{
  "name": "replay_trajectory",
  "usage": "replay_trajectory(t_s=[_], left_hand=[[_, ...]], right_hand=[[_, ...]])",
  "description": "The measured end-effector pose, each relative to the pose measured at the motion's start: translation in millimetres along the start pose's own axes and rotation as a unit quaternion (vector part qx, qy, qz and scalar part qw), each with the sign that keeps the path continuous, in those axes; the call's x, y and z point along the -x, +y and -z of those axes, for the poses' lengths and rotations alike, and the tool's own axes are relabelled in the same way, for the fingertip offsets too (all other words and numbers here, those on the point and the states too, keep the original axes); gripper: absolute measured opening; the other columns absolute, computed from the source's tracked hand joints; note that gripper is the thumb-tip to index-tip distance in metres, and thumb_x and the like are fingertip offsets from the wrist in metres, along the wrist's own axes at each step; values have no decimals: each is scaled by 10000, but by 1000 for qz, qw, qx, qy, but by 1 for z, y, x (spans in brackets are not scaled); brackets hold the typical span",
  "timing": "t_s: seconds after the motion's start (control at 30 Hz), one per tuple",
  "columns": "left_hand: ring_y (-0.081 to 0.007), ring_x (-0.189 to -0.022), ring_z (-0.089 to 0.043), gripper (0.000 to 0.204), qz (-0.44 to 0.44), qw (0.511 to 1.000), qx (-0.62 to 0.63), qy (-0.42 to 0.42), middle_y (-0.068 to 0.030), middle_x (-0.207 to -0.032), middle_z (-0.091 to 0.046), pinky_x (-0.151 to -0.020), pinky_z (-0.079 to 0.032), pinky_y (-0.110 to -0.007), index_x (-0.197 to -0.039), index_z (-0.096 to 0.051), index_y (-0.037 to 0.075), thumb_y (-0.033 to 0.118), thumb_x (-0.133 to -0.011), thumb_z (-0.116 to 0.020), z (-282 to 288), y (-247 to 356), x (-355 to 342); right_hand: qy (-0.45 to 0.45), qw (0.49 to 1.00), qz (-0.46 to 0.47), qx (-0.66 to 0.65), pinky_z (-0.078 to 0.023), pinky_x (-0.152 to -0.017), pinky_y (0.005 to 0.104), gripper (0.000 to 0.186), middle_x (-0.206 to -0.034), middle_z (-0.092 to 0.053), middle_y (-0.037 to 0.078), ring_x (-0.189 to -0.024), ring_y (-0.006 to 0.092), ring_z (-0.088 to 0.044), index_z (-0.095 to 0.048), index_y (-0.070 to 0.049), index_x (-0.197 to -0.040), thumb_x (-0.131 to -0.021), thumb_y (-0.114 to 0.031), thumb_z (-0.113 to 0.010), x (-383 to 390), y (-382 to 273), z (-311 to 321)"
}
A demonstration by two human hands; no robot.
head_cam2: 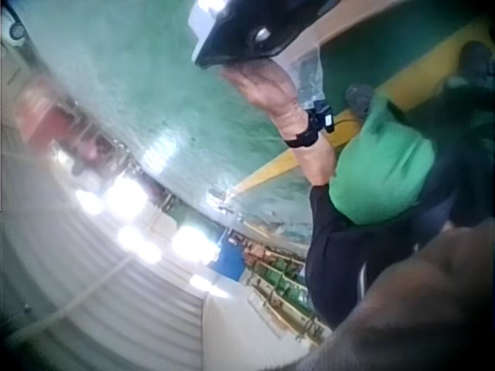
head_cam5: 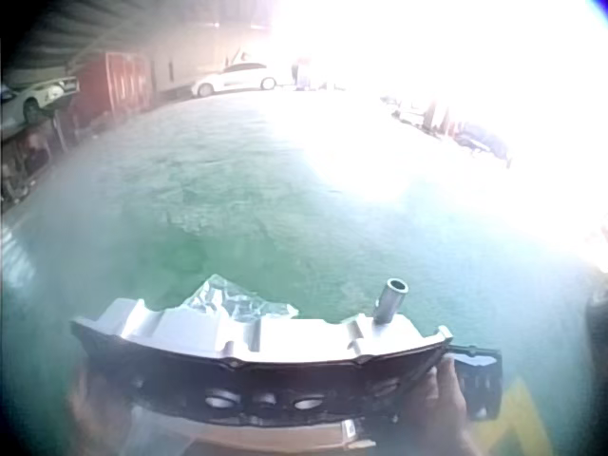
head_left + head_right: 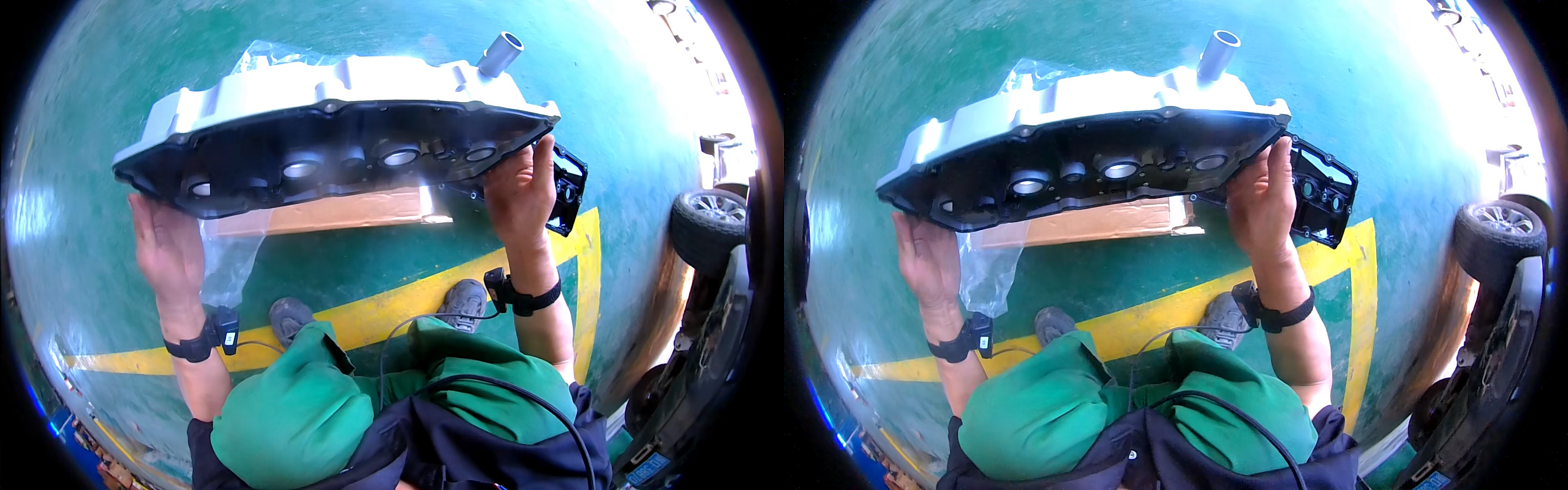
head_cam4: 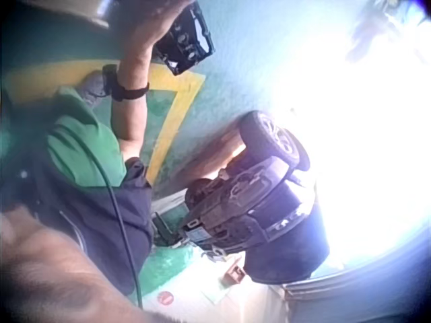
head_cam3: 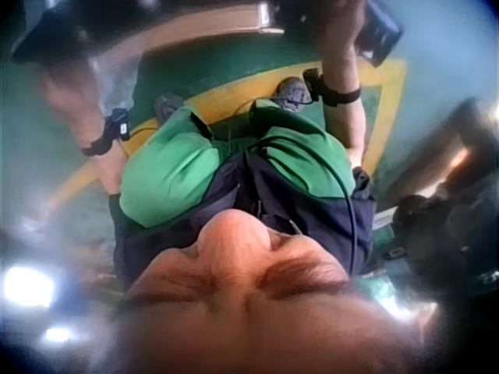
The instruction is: The person fits a rubber gasket into the grooves of an engine valve cover, presses it into place by hand, and then positions the assembly onto an engine block.
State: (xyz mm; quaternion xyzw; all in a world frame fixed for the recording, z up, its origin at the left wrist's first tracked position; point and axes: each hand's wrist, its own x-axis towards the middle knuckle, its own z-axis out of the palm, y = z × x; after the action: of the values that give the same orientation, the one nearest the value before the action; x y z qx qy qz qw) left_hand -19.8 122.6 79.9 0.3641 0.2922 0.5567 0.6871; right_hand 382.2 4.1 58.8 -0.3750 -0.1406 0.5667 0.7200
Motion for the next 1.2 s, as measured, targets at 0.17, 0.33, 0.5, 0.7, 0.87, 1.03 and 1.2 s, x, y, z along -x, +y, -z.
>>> replay_trajectory(t_s=[0.17,0.33,0.5,0.7,0.87,1.03,1.2], left_hand=[[-253,-1403,-451,539,39,995,-92,12,-123,-1515,-511,-1206,-295,-434,-1499,-462,6,385,-1120,-413,-3,-1,11],[-195,-1104,-674,406,89,982,-145,83,-118,-1246,-697,-977,-536,-356,-1286,-642,-13,325,-1093,-529,2,5,12],[-122,-897,-698,361,141,963,-208,93,-75,-1051,-741,-802,-560,-259,-1191,-685,-8,299,-1098,-521,12,-3,25],[-173,-1005,-685,400,181,959,-177,125,-111,-1187,-703,-917,-547,-311,-1273,-631,-21,315,-1104,-493,21,-17,35],[-200,-1090,-672,383,205,967,-130,73,-129,-1236,-688,-977,-535,-352,-1326,-591,-24,274,-1101,-505,53,-18,41],[-237,-1132,-668,417,206,969,-105,88,-151,-1285,-665,-1005,-542,-403,-1368,-557,-31,285,-1101,-499,54,-29,40],[-223,-1105,-678,390,219,963,-117,109,-137,-1251,-686,-986,-549,-384,-1335,-590,-23,277,-1099,-511,66,-34,44]], right_hand=[[7,999,-5,47,-431,-1101,425,573,-1336,-645,125,-1232,256,-597,-527,-54,-1441,-1122,-475,-305,2,1,8],[12,981,-54,185,-582,-815,290,365,-1123,-715,90,-953,142,-697,-618,-17,-1283,-1111,-298,-461,7,0,16],[2,980,-98,175,-586,-774,260,308,-1024,-738,66,-867,111,-707,-658,6,-1199,-1095,-245,-514,13,12,21],[2,964,-94,249,-548,-795,254,344,-1016,-716,25,-886,71,-650,-671,16,-1178,-1096,-289,-534,10,28,34],[-10,961,-81,263,-522,-805,248,407,-1002,-690,-1,-907,54,-599,-661,41,-1182,-1104,-334,-525,3,44,26],[-5,932,-69,356,-517,-778,280,410,-925,-703,29,-871,77,-601,-674,38,-1153,-1096,-342,-532,-3,60,36],[11,919,-66,389,-510,-754,323,401,-847,-690,54,-820,106,-590,-686,25,-1101,-1081,-353,-553,-8,74,37]])
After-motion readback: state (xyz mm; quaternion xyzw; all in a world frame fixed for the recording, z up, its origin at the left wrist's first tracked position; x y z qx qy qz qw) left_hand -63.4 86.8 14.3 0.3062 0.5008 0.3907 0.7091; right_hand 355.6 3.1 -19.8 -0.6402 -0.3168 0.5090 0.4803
